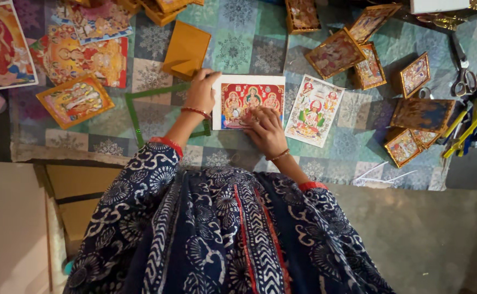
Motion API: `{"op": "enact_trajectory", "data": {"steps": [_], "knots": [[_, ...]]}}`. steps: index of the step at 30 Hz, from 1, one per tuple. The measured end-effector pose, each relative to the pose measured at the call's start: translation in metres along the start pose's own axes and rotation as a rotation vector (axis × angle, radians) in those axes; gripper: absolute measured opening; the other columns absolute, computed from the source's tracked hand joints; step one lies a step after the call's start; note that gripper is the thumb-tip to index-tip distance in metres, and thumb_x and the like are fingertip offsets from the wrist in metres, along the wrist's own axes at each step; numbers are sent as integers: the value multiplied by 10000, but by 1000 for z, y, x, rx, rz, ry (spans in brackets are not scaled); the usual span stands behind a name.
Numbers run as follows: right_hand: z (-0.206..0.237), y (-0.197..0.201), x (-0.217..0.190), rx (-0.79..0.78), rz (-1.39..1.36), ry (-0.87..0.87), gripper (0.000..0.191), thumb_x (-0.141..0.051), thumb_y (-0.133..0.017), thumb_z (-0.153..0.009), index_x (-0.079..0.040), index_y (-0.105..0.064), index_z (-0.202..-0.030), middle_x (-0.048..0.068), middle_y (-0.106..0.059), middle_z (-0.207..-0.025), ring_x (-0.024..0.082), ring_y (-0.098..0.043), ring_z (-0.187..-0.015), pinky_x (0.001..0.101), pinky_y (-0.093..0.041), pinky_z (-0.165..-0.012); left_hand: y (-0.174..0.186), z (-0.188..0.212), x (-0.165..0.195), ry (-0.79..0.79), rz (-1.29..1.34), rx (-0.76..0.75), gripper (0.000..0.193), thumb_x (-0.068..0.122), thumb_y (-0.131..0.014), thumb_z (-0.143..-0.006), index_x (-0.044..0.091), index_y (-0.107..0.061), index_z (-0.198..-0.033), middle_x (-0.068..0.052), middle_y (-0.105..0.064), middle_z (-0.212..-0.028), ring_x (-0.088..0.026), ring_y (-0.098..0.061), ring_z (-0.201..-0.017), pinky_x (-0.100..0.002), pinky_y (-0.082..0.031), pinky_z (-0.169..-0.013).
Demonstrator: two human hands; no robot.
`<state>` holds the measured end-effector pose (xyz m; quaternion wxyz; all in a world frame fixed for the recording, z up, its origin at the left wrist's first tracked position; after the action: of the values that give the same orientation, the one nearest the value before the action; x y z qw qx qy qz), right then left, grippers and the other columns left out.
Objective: The person places a printed religious image onto a green frame backing on the table, aligns it, and works around its edges with yellow and blue pens, then sets the assembled framed print on the table among other finished frames.
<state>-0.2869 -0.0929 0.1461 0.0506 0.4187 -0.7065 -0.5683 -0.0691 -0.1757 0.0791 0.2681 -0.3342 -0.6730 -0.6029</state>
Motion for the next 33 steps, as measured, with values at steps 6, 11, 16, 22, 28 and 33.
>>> {"op": "enact_trajectory", "data": {"steps": [6,11,16,22,28,33], "knots": [[6,-8,10,-18,-41,30,349,-189,-809,-902,-174,-719,-1239,73,-612,-1408,331,-530,-1370,512,-422,-1177,3,-1,1,25,45,-13,520,-127,-700,-766,53,-693,-1254,-157,-632,-1240,-381,-617,-1130,-438,-507,-959],[28,-3,50,123,53,-381,550,-147,-743,-957,-118,-575,-1480,133,-525,-1528,394,-440,-1458,530,-372,-1235,5,-1,4,-2,45,0,523,-134,-697,-759,43,-691,-1251,-158,-632,-1227,-374,-617,-1134,-430,-509,-969],[43,-8,53,131,162,-574,884,-432,-815,-889,-80,-384,-1576,223,-359,-1614,462,-281,-1504,588,-271,-1225,5,-2,5,-14,27,5,532,-133,-705,-746,35,-690,-1251,-166,-626,-1221,-379,-613,-1125,-432,-506,-965],[50,-20,39,-2,209,-611,1141,-635,-806,-781,-89,-269,-1626,214,-254,-1675,460,-170,-1548,589,-162,-1250,5,-3,4,20,56,-11,523,-140,-691,-771,40,-690,-1262,-157,-632,-1235,-378,-621,-1126,-427,-513,-956],[49,-25,41,-52,213,-619,1127,-678,-765,-810,-82,-268,-1628,191,-241,-1686,433,-174,-1562,578,-125,-1263,8,-3,8,11,50,-16,524,-133,-703,-769,37,-684,-1265,-159,-627,-1230,-382,-615,-1129,-429,-507,-961],[44,-24,42,-81,185,-606,1115,-683,-739,-836,-90,-252,-1646,189,-219,-1704,422,-148,-1572,577,-98,-1261,8,-2,10,22,65,-17,520,-142,-688,-780,40,-687,-1266,-152,-632,-1233,-376,-616,-1137,-424,-509,-961]]}}
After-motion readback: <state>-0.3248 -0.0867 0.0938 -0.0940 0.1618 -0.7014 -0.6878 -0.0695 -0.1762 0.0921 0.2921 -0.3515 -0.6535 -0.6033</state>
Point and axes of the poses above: each hand's wrist, its own z-axis away from the middle knuckle, its own y-axis out of the back of the hand, x = y × z, the point moved 7 cm from there along -z, towards the middle knuckle
